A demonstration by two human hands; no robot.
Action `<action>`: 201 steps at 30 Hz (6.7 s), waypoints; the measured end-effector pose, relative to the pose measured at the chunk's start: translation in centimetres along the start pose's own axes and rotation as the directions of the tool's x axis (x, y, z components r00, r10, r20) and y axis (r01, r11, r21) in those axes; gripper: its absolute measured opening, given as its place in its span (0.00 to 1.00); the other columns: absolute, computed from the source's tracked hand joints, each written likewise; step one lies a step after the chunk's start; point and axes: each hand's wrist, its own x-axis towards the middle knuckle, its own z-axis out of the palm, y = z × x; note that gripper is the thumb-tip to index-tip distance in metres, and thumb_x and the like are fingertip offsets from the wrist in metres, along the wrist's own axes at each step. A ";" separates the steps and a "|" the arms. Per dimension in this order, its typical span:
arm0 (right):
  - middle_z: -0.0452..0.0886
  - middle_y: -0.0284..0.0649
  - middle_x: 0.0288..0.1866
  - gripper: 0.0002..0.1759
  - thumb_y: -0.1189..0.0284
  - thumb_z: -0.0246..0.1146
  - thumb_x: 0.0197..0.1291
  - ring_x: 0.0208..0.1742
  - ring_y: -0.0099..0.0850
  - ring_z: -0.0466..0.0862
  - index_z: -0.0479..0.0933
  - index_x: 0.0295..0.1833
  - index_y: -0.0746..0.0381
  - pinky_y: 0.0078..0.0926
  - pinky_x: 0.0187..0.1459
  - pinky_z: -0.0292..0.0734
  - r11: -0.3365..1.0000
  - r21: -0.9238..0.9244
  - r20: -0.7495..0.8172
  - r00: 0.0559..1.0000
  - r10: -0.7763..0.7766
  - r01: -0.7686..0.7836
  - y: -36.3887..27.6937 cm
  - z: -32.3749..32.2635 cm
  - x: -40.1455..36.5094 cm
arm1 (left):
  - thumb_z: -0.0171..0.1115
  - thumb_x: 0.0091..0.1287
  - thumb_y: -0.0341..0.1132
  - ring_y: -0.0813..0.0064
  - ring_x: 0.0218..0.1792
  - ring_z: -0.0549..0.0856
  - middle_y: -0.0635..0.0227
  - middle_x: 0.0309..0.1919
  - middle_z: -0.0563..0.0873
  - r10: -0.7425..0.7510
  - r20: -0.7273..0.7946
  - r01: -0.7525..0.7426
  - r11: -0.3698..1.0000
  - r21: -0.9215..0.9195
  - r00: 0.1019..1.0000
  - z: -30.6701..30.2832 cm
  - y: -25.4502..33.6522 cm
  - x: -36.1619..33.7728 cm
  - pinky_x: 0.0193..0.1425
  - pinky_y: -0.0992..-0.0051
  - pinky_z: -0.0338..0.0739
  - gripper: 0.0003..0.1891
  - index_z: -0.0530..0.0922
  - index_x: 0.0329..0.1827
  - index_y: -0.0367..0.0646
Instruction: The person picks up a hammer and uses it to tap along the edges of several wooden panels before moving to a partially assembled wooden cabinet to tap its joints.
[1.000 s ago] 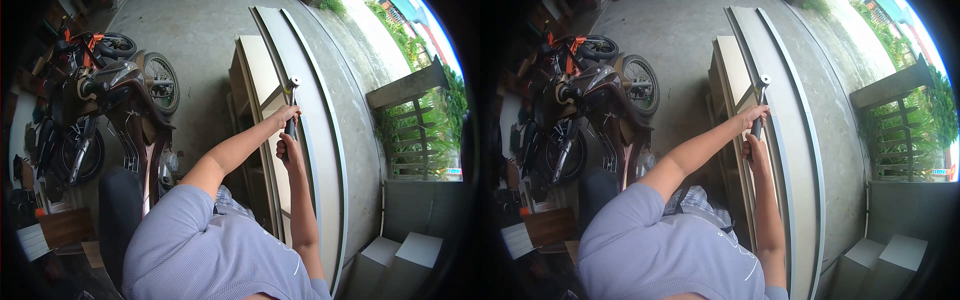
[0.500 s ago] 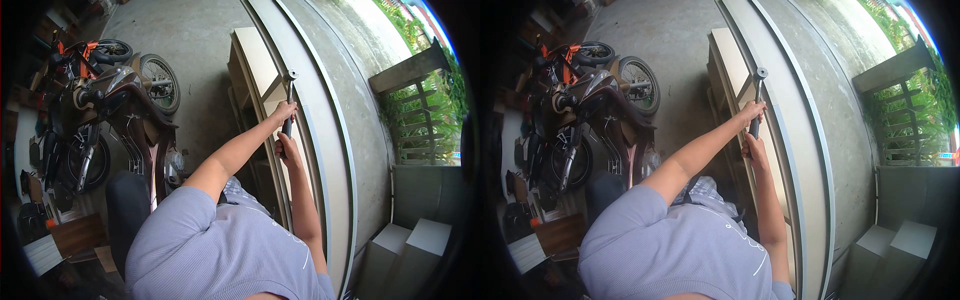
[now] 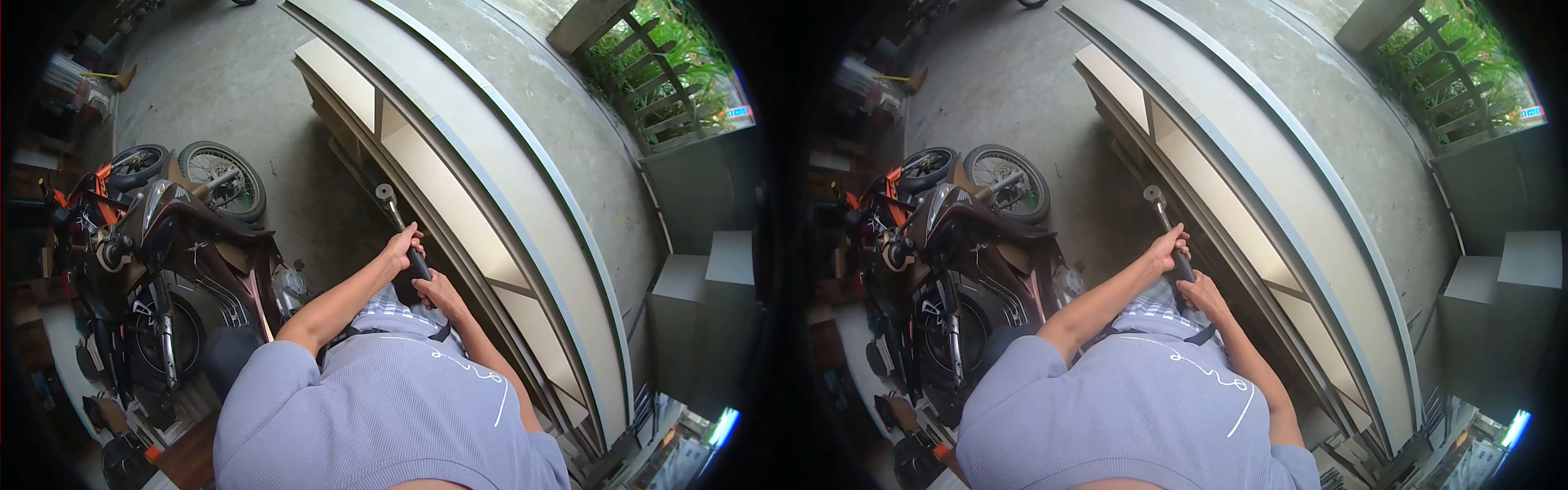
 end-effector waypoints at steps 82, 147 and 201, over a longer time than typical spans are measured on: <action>0.62 0.28 0.18 0.12 0.64 0.59 0.56 0.14 0.16 0.62 0.65 0.39 0.58 0.15 0.15 0.57 0.431 0.564 -0.813 0.381 0.441 0.705 38.1 -12.2 -43.1 | 0.55 0.61 0.42 0.79 0.18 0.73 0.72 0.18 0.71 -0.751 0.251 -0.225 0.140 0.964 0.611 19.8 -68.5 -12.4 0.22 0.77 0.69 0.13 0.68 0.28 0.42; 0.63 0.28 0.18 0.11 0.67 0.57 0.56 0.15 0.18 0.64 0.61 0.35 0.58 0.17 0.16 0.59 0.966 0.145 -0.144 0.970 -0.194 0.214 -19.3 3.7 5.4 | 0.52 0.66 0.41 0.81 0.16 0.72 0.76 0.14 0.69 0.372 0.344 -0.464 0.853 0.240 0.862 11.4 19.7 -4.7 0.24 0.76 0.72 0.12 0.68 0.29 0.43; 0.76 0.38 0.25 0.22 0.58 0.61 0.49 0.27 0.24 0.76 0.73 0.39 0.68 0.24 0.30 0.70 0.946 -0.324 -0.256 0.965 -0.057 -0.030 -67.8 36.9 52.6 | 0.55 0.64 0.45 0.65 0.32 0.82 0.65 0.25 0.79 -0.112 0.275 0.070 0.985 0.156 0.955 -7.1 95.8 -1.3 0.40 0.62 0.79 0.16 0.73 0.35 0.39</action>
